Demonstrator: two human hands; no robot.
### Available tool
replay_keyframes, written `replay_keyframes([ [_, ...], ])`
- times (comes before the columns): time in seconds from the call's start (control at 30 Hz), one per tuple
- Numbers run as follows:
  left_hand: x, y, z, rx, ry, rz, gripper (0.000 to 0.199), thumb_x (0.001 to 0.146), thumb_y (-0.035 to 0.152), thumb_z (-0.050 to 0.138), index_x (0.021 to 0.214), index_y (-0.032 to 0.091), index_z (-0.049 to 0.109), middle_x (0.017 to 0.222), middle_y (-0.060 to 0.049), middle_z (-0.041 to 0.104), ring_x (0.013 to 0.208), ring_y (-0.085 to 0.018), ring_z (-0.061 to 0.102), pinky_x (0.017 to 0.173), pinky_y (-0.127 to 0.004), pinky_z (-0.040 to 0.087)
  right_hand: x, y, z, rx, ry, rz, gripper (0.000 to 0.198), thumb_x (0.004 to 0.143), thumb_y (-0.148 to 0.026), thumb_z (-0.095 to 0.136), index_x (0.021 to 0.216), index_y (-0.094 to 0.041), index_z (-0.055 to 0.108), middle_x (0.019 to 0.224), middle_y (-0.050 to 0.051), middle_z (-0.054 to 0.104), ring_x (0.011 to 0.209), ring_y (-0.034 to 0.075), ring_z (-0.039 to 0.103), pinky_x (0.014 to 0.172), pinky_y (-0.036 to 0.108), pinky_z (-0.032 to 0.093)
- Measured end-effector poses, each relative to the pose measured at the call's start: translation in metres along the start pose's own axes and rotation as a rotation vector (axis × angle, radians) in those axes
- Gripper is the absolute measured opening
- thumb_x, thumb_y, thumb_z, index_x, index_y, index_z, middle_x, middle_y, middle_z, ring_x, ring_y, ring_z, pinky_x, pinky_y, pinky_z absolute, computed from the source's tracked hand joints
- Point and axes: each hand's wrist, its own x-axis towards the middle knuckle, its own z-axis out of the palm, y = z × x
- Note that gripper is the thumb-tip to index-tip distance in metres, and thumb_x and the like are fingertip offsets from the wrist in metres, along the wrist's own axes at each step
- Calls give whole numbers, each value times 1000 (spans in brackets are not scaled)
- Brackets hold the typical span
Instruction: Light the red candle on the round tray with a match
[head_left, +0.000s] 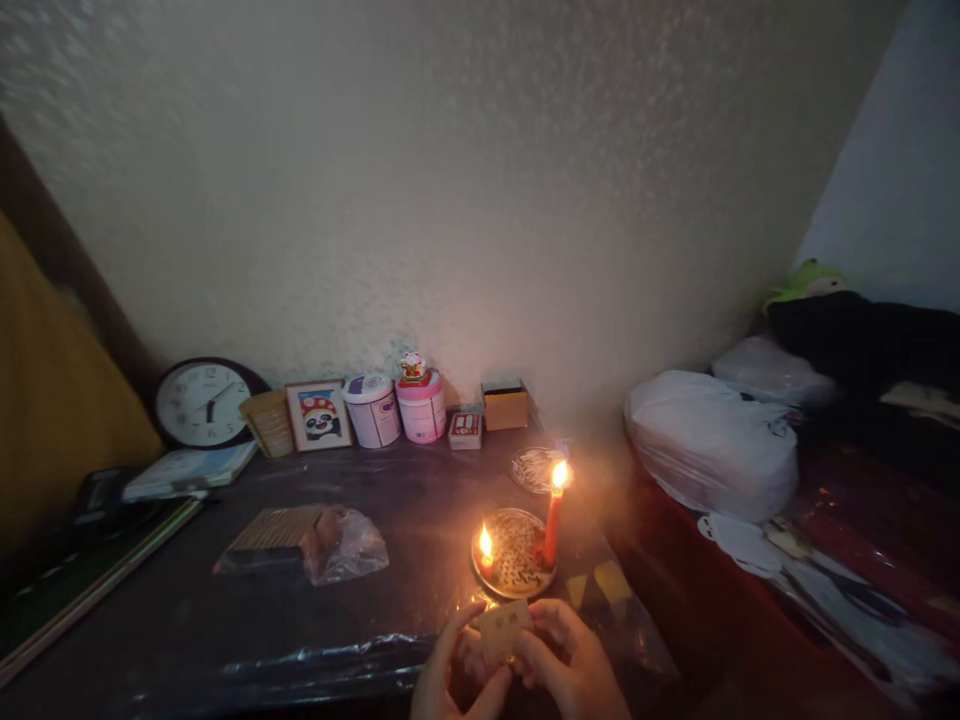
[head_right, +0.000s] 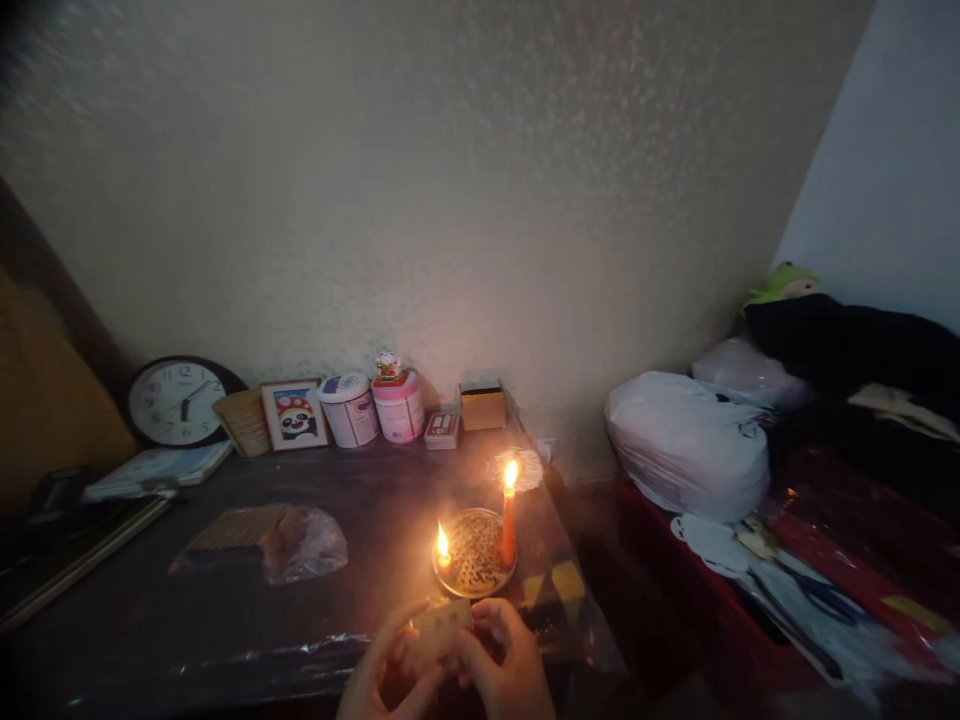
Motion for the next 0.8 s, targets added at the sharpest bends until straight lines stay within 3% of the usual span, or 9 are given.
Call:
replay_keyframes([
  [0.1,-2,-1,2,49,-17,80,49,67,50,74,105,23,59,66,1,65,78,-22,67,61,-27,48,1,4,0,29,-6,58,29,70,-38,73,78,-16,55,55,-2,62,52,13,55,53,24,43],
  [0.3,1,8,-4,184,-104,87,27,71,28,68,96,22,62,73,0,69,71,-19,65,63,-28,48,1,8,-2,97,-37,118,32,67,-41,75,74,-15,58,53,-3,60,50,11,53,53,23,40],
  [0.47,1,15,-4,270,-39,137,26,64,22,70,90,22,65,80,-2,73,73,-21,66,68,-29,50,4,12,-4,117,-63,124,36,66,-45,76,75,-13,61,54,-2,61,51,11,53,53,24,40],
  [0.8,2,15,-4,258,-26,160,26,62,19,70,88,23,67,83,-2,75,77,-21,67,69,-29,51,5,10,-4,98,-64,137,40,64,-49,76,72,-12,63,52,-2,59,50,11,51,52,24,39],
])
